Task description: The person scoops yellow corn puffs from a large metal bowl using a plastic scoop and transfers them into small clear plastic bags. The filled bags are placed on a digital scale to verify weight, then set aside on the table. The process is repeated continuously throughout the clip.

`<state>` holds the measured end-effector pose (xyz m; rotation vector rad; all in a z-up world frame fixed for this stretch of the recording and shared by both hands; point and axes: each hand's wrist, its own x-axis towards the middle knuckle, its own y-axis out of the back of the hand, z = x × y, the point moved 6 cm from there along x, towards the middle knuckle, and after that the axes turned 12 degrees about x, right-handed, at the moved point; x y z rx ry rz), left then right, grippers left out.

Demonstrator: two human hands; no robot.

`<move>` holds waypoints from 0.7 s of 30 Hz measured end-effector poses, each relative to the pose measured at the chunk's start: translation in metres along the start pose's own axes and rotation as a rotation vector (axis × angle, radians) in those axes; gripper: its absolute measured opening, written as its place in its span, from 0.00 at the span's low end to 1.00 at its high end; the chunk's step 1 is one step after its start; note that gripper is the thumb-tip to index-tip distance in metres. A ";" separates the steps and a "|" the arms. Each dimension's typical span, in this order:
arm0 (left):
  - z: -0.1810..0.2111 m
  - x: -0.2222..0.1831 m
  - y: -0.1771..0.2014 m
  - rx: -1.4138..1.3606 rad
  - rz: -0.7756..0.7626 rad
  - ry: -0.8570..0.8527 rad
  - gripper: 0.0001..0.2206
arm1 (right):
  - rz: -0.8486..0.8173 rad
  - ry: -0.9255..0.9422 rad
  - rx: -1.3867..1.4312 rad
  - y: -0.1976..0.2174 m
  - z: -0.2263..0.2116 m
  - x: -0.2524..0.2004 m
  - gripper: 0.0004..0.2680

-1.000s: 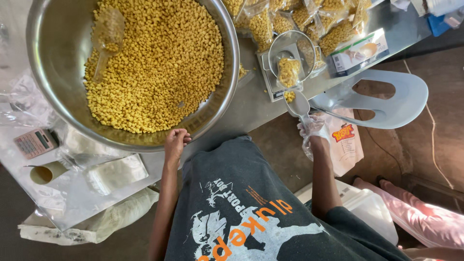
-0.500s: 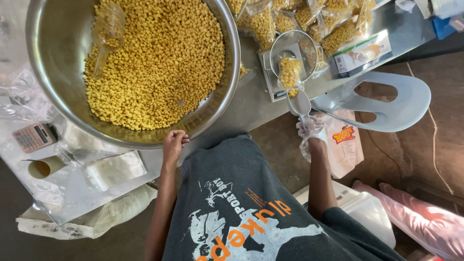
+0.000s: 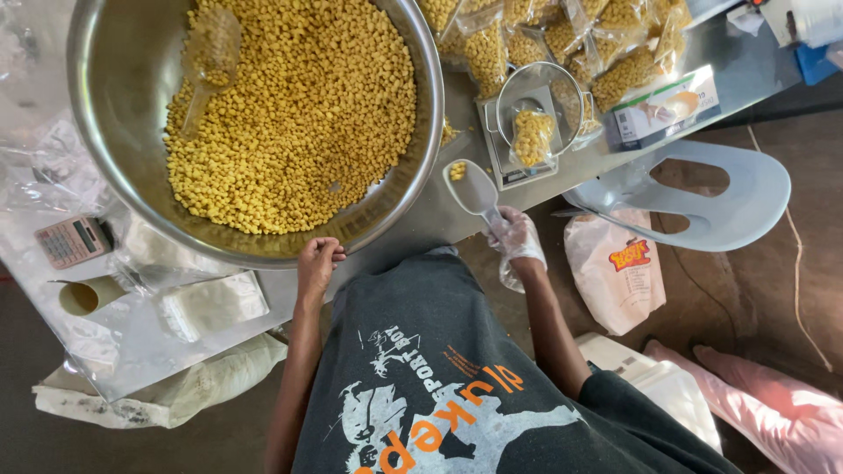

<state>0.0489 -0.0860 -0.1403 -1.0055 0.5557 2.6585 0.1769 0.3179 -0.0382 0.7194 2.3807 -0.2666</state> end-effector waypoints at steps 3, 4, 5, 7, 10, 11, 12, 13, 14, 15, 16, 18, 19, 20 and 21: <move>-0.008 -0.005 0.006 -0.016 0.024 0.002 0.10 | -0.036 -0.036 -0.032 -0.016 0.003 0.005 0.08; -0.009 -0.004 0.007 -0.023 0.033 -0.001 0.10 | -0.043 -0.050 -0.025 -0.018 0.003 0.009 0.09; -0.011 -0.004 0.007 -0.034 0.035 -0.002 0.10 | -0.057 -0.048 -0.039 -0.020 0.002 0.014 0.09; -0.019 -0.006 0.007 -0.052 0.038 0.003 0.10 | -0.083 -0.050 -0.066 -0.023 0.003 0.019 0.08; -0.025 -0.008 0.007 -0.066 0.047 -0.002 0.09 | -0.100 0.151 -0.485 -0.032 -0.015 0.025 0.08; -0.029 -0.013 0.007 -0.049 0.047 0.012 0.09 | -0.111 0.126 -0.479 -0.035 -0.015 0.023 0.08; -0.028 -0.013 0.006 -0.034 0.050 0.018 0.09 | -0.123 0.111 -0.472 -0.042 -0.018 0.026 0.07; -0.026 -0.013 0.005 -0.020 0.052 0.024 0.09 | -0.134 0.096 -0.465 -0.048 -0.022 0.028 0.07; -0.025 -0.014 0.005 -0.021 0.053 0.019 0.09 | -0.137 0.064 -0.439 -0.052 -0.022 0.026 0.07; -0.024 -0.016 0.005 -0.022 0.054 0.014 0.09 | -0.139 0.033 -0.413 -0.056 -0.022 0.025 0.07; -0.022 -0.016 0.005 -0.025 0.056 0.009 0.09 | -0.143 0.003 -0.388 -0.058 -0.022 0.026 0.07; -0.020 -0.017 0.008 -0.028 0.066 -0.013 0.10 | -0.132 -0.004 -0.314 -0.056 -0.019 0.026 0.08; -0.020 -0.017 0.008 -0.029 0.070 -0.023 0.10 | -0.125 -0.008 -0.277 -0.053 -0.014 0.025 0.08; -0.021 -0.014 0.009 -0.040 0.074 -0.018 0.10 | -0.087 -0.005 -0.215 -0.046 -0.010 0.026 0.08; -0.022 -0.012 0.010 -0.050 0.078 -0.014 0.10 | -0.048 -0.002 -0.153 -0.035 -0.005 0.025 0.08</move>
